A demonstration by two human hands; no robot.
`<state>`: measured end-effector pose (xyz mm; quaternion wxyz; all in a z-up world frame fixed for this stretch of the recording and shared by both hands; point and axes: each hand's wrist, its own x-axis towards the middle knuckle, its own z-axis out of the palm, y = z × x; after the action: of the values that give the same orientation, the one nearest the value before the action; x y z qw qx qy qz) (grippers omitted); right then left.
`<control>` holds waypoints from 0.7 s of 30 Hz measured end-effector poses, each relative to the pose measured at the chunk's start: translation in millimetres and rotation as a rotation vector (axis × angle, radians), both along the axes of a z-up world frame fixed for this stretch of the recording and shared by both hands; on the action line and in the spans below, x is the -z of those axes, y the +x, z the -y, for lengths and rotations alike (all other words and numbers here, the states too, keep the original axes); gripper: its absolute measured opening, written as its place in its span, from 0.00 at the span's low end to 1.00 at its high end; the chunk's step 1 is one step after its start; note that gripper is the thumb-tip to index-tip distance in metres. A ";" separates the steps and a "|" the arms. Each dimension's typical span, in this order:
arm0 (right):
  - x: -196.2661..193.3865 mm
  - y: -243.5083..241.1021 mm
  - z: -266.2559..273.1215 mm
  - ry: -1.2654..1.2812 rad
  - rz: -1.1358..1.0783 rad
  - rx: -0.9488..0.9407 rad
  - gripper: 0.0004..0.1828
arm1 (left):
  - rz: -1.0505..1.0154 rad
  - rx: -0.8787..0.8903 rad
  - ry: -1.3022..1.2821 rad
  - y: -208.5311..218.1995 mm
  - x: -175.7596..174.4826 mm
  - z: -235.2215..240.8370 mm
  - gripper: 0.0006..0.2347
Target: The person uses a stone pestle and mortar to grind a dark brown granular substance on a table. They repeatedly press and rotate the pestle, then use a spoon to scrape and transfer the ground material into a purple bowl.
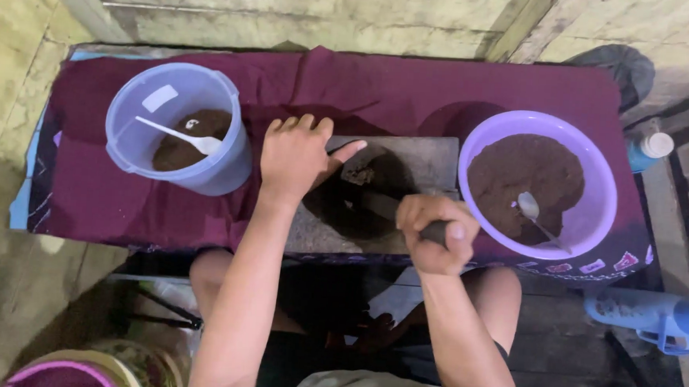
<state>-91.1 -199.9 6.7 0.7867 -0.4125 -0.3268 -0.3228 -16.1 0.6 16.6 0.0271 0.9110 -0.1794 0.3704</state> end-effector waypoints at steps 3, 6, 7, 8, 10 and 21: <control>-70.2 -51.0 7.9 -0.164 0.005 0.143 0.27 | -0.102 0.033 -0.060 -2.7 -1.9 -0.1 0.29; -82.3 -70.5 9.8 -0.213 -0.069 0.093 0.26 | 0.026 0.010 -0.012 -0.8 0.7 -0.3 0.29; -46.2 -53.9 9.0 -0.213 -0.071 0.093 0.26 | 0.024 0.010 -0.012 -1.8 1.0 -1.5 0.29; -10.8 -35.0 11.0 -0.111 -0.050 0.020 0.27 | 0.031 0.020 -0.039 -0.5 1.0 -0.1 0.28; 24.6 -12.4 11.2 -0.013 -0.027 -0.059 0.29 | 0.040 0.025 -0.070 -2.3 1.8 0.2 0.28; -10.9 -41.9 28.1 -0.098 0.065 -0.065 0.22 | 0.001 0.050 -0.099 -0.8 4.7 0.0 0.28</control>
<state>-133.0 -228.0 17.6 0.7645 -0.4291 -0.3808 -0.2940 -16.9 0.6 11.9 0.0814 0.9035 -0.1835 0.3787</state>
